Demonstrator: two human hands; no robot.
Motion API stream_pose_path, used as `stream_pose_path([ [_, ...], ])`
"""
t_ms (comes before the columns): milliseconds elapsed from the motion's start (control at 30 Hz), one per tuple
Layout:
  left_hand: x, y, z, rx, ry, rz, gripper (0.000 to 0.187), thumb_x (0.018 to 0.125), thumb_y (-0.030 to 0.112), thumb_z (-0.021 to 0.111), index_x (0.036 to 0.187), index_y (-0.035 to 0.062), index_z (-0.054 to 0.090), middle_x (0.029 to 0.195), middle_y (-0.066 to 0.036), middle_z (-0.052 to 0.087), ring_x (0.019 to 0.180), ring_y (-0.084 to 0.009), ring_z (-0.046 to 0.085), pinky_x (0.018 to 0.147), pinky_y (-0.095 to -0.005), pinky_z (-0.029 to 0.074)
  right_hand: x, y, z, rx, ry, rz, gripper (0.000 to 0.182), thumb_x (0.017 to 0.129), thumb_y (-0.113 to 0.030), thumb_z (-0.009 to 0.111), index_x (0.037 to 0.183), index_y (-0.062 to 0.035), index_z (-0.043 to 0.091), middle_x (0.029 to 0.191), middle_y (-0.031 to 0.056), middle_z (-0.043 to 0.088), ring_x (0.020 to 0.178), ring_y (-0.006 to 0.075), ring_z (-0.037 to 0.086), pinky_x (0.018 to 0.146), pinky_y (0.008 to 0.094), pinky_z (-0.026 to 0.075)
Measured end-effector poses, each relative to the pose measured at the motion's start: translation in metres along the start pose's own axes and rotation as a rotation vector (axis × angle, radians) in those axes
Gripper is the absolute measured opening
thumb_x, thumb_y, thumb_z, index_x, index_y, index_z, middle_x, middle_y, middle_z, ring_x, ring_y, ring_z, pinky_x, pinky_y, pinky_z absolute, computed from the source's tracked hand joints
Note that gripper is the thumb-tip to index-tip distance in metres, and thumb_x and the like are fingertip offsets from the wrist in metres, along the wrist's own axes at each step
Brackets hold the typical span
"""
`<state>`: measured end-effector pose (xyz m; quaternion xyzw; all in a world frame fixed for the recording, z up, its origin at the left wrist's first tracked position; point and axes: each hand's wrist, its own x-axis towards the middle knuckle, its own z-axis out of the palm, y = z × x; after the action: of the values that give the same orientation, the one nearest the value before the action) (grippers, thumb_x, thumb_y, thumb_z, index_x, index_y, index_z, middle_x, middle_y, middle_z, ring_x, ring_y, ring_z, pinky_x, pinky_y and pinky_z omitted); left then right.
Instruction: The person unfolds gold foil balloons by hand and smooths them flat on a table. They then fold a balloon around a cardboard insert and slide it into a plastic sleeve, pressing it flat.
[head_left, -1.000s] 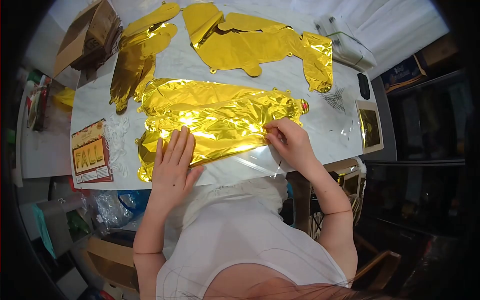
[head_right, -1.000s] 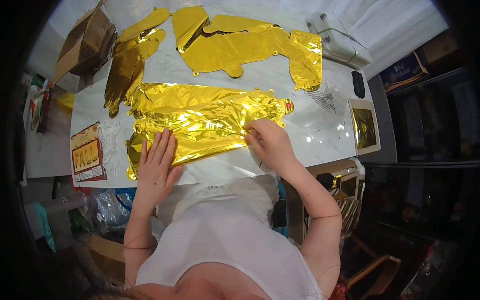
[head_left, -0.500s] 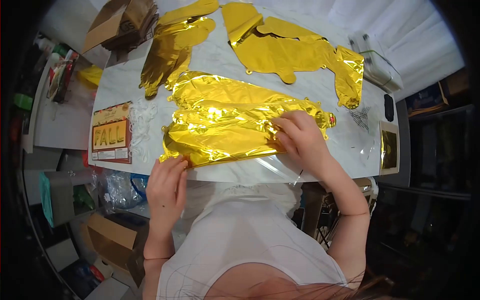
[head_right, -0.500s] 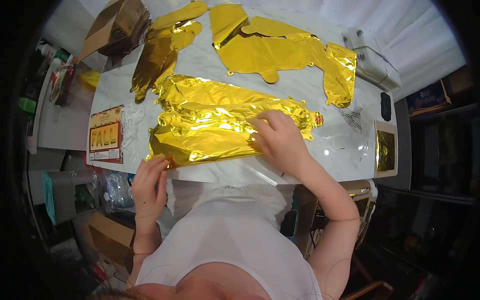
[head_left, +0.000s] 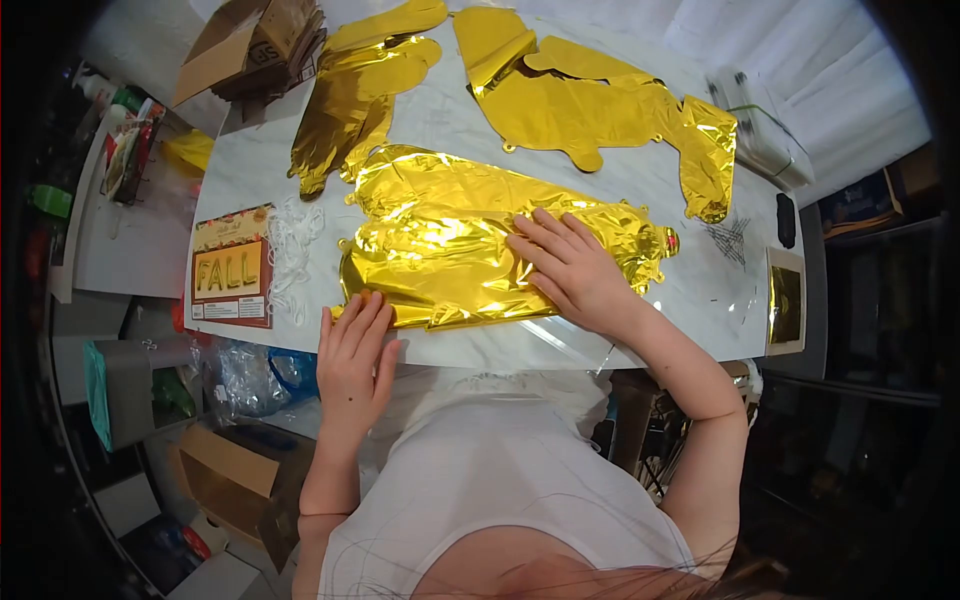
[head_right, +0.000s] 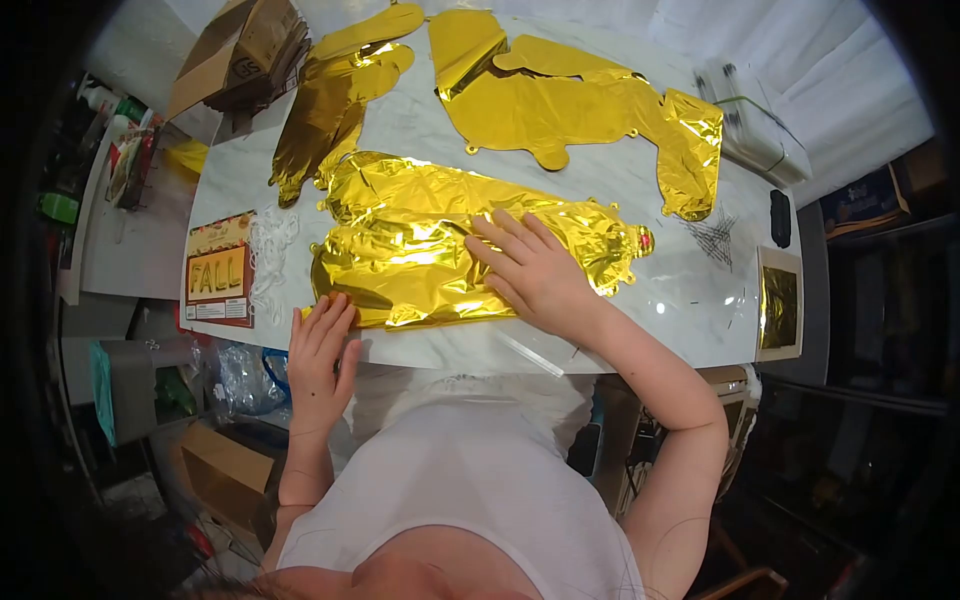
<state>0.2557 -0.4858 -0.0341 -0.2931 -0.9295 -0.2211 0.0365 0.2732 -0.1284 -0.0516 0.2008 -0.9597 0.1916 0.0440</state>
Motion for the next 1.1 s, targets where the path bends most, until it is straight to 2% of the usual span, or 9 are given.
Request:
stream_pose_path([
  [333,0.006,0.010,0.001,-0.062,0.055,0.036,0.044,0.101,0.015,0.066,0.144,0.0048,0.066,0.152,-0.018,0.061,0.145,-0.0401,0.053,0.126,-0.0600,0.031,-0.002,0.000,0.001,0.017,0.015,-0.010,0.054,0.105,-0.022,0.063,0.157,-0.0116,0.052,0.169,0.0121,0.043,0.157,0.0347,0.038,0.129,0.0528,0.028],
  [400,0.013,0.021,0.006,-0.112,-0.032,0.063,0.055,0.102,0.019,0.065,0.155,0.0060,0.055,0.163,-0.021,0.048,0.154,-0.0415,0.041,0.127,-0.0608,0.027,-0.002,0.001,0.002,0.013,0.020,-0.016,0.054,0.106,-0.023,0.062,0.158,-0.0118,0.052,0.169,0.0119,0.043,0.158,0.0342,0.037,0.129,0.0528,0.028],
  [433,0.017,0.026,0.010,-0.115,-0.034,0.071,0.055,0.102,0.019,0.065,0.155,0.0060,0.055,0.163,-0.021,0.048,0.154,-0.0415,0.041,0.127,-0.0608,0.027,-0.002,0.002,0.003,0.009,0.024,-0.009,0.054,0.106,-0.023,0.062,0.158,-0.0118,0.052,0.169,0.0119,0.043,0.158,0.0342,0.037,0.129,0.0528,0.028],
  [500,0.023,0.034,0.018,-0.087,-0.121,0.146,0.066,0.104,0.027,0.064,0.163,0.0077,0.044,0.173,-0.021,0.033,0.161,-0.0407,0.029,0.128,-0.0623,0.022,-0.003,0.003,0.007,-0.001,0.019,-0.009,0.054,0.106,-0.025,0.061,0.158,-0.0120,0.052,0.169,0.0116,0.043,0.158,0.0339,0.036,0.129,0.0532,0.028],
  [533,0.026,0.034,0.020,-0.021,-0.221,0.217,0.072,0.105,0.035,0.060,0.167,0.0058,0.036,0.178,-0.018,0.022,0.164,-0.0413,0.019,0.130,-0.0634,0.011,-0.002,0.004,0.008,-0.004,0.025,0.003,0.054,0.106,-0.025,0.061,0.158,-0.0120,0.052,0.169,0.0116,0.043,0.158,0.0339,0.036,0.129,0.0532,0.028],
  [633,0.032,0.046,0.028,0.059,-0.301,0.292,0.073,0.105,0.041,0.059,0.166,0.0068,0.037,0.177,-0.018,0.025,0.164,-0.0410,0.021,0.129,-0.0652,0.010,-0.004,0.005,0.010,0.000,0.041,0.002,0.053,0.106,-0.027,0.060,0.157,-0.0118,0.053,0.168,0.0122,0.044,0.158,0.0341,0.037,0.129,0.0533,0.028],
  [800,0.028,0.050,0.043,0.123,-0.303,0.286,0.073,0.104,0.043,0.060,0.166,0.0097,0.039,0.176,-0.015,0.030,0.163,-0.0325,0.026,0.130,-0.0641,0.001,-0.006,0.004,0.009,0.008,0.112,-0.024,0.054,0.106,-0.029,0.061,0.155,-0.0070,0.054,0.166,0.0165,0.045,0.156,0.0351,0.040,0.128,0.0543,0.029],
  [967,0.027,0.049,0.047,0.160,-0.260,0.302,0.075,0.102,0.046,0.064,0.164,0.0080,0.043,0.174,-0.017,0.033,0.162,-0.0340,0.028,0.129,-0.0642,0.007,-0.013,-0.030,-0.021,-0.155,0.136,-0.063,0.063,0.105,-0.034,0.063,0.155,0.0017,0.049,0.166,0.0208,0.043,0.156,0.0356,0.040,0.127,0.0547,0.031],
  [1100,0.026,0.046,0.047,0.098,-0.273,0.315,0.082,0.100,0.053,0.063,0.163,0.0051,0.043,0.175,-0.020,0.030,0.163,-0.0358,0.026,0.130,-0.0634,0.008,-0.031,-0.071,-0.003,0.046,0.045,-0.085,0.080,0.101,-0.042,0.068,0.159,0.0073,0.041,0.168,0.0234,0.039,0.157,0.0381,0.038,0.126,0.0543,0.032],
])
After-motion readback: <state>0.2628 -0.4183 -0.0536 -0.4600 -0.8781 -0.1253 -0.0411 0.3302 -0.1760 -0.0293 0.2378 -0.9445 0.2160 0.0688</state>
